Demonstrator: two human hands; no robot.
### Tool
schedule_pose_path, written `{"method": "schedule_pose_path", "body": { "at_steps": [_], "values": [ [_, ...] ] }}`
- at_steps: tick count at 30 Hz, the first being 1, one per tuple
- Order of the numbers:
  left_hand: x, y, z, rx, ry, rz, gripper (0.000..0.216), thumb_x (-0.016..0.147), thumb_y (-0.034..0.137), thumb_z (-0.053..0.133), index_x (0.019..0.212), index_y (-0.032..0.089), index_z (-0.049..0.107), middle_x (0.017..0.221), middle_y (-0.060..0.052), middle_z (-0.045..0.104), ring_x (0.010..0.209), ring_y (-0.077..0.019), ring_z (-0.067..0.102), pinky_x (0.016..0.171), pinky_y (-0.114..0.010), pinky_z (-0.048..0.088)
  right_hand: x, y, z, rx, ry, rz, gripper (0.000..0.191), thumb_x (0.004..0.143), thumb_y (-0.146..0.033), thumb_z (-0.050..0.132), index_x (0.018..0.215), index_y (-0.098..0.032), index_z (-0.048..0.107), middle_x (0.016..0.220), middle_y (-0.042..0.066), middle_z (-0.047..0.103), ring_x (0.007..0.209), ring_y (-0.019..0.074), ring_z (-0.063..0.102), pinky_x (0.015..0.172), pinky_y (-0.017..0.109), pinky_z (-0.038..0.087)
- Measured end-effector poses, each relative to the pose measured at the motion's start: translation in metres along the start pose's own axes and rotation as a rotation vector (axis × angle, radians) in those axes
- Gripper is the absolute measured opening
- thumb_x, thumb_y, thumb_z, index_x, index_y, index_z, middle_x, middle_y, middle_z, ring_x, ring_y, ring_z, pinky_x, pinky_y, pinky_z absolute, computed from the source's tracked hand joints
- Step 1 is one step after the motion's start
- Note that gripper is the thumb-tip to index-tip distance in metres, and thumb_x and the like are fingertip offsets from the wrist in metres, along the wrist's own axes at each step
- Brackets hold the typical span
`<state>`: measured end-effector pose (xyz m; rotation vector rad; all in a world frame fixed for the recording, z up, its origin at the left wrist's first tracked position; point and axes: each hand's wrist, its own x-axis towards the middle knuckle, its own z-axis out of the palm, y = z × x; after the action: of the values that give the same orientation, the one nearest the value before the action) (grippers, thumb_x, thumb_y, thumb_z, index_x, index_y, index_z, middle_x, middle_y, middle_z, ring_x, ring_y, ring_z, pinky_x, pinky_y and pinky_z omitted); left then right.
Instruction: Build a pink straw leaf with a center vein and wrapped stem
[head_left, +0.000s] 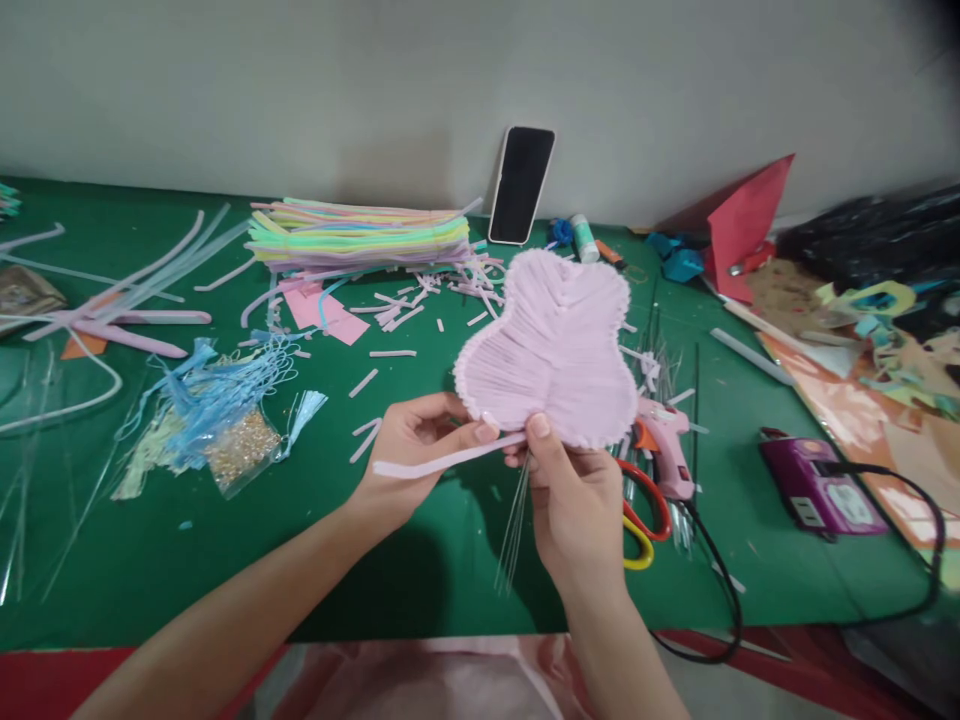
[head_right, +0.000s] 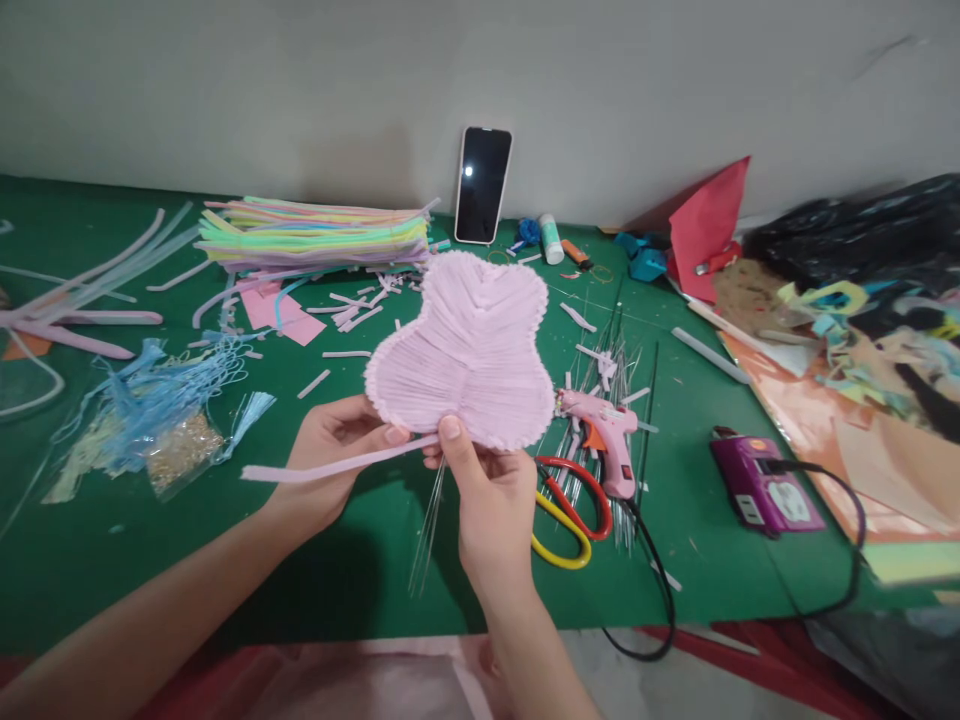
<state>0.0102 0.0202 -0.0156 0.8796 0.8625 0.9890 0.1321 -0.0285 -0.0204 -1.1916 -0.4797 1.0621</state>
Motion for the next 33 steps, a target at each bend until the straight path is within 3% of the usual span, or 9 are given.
{"method": "schedule_pose_path", "body": {
  "at_steps": [5,11,15,24,33],
  "values": [
    [-0.002,0.003,0.0,0.092,0.024,0.087,0.019,0.066,0.028,0.082,0.067,0.016,0.067,0.067,0.002,0.066,0.063,-0.0098,0.057,0.061,-0.021,0.046,-0.002,0.0,-0.002,-0.049,-0.03,-0.063,0.014,0.075,-0.031,0.077,0.079,-0.019,0.072,0.069,0.0,0.069,0.061,0.0129,0.061,0.057,0.025,0.053],
    [-0.002,0.007,0.002,0.078,0.105,0.062,0.028,0.062,0.035,0.085,0.064,0.016,0.063,0.064,0.002,0.062,0.061,-0.0099,0.055,0.061,-0.022,0.046,-0.003,-0.001,0.0,-0.06,-0.018,-0.055,0.014,0.077,-0.033,0.075,0.075,-0.02,0.07,0.066,0.0,0.067,0.06,0.0132,0.059,0.058,0.027,0.052],
    [0.0,0.008,-0.001,0.024,0.038,-0.017,0.028,0.066,0.039,0.082,0.062,0.016,0.066,0.061,0.002,0.062,0.057,-0.0097,0.055,0.057,-0.022,0.046,-0.003,0.0,0.003,-0.028,-0.018,-0.05,0.015,0.078,-0.034,0.074,0.076,-0.02,0.069,0.068,0.0,0.067,0.06,0.0135,0.06,0.058,0.027,0.053],
    [0.001,0.008,-0.005,0.037,-0.109,-0.18,0.029,0.078,0.042,0.073,0.075,0.013,0.072,0.076,-0.006,0.07,0.065,-0.012,0.06,0.055,-0.021,0.046,-0.002,-0.002,0.002,-0.064,-0.03,-0.092,0.012,0.077,-0.032,0.074,0.081,-0.021,0.071,0.078,0.002,0.071,0.063,0.0142,0.062,0.058,0.027,0.055],
    [0.008,0.02,-0.013,0.011,-0.189,-0.365,0.031,0.066,0.042,0.082,0.069,0.013,0.073,0.07,-0.003,0.066,0.061,-0.0094,0.056,0.052,-0.019,0.046,0.0,-0.005,0.002,-0.048,-0.08,-0.071,0.017,0.076,-0.03,0.075,0.091,-0.022,0.07,0.086,0.003,0.072,0.072,0.0157,0.065,0.062,0.028,0.058]
  ]
}}
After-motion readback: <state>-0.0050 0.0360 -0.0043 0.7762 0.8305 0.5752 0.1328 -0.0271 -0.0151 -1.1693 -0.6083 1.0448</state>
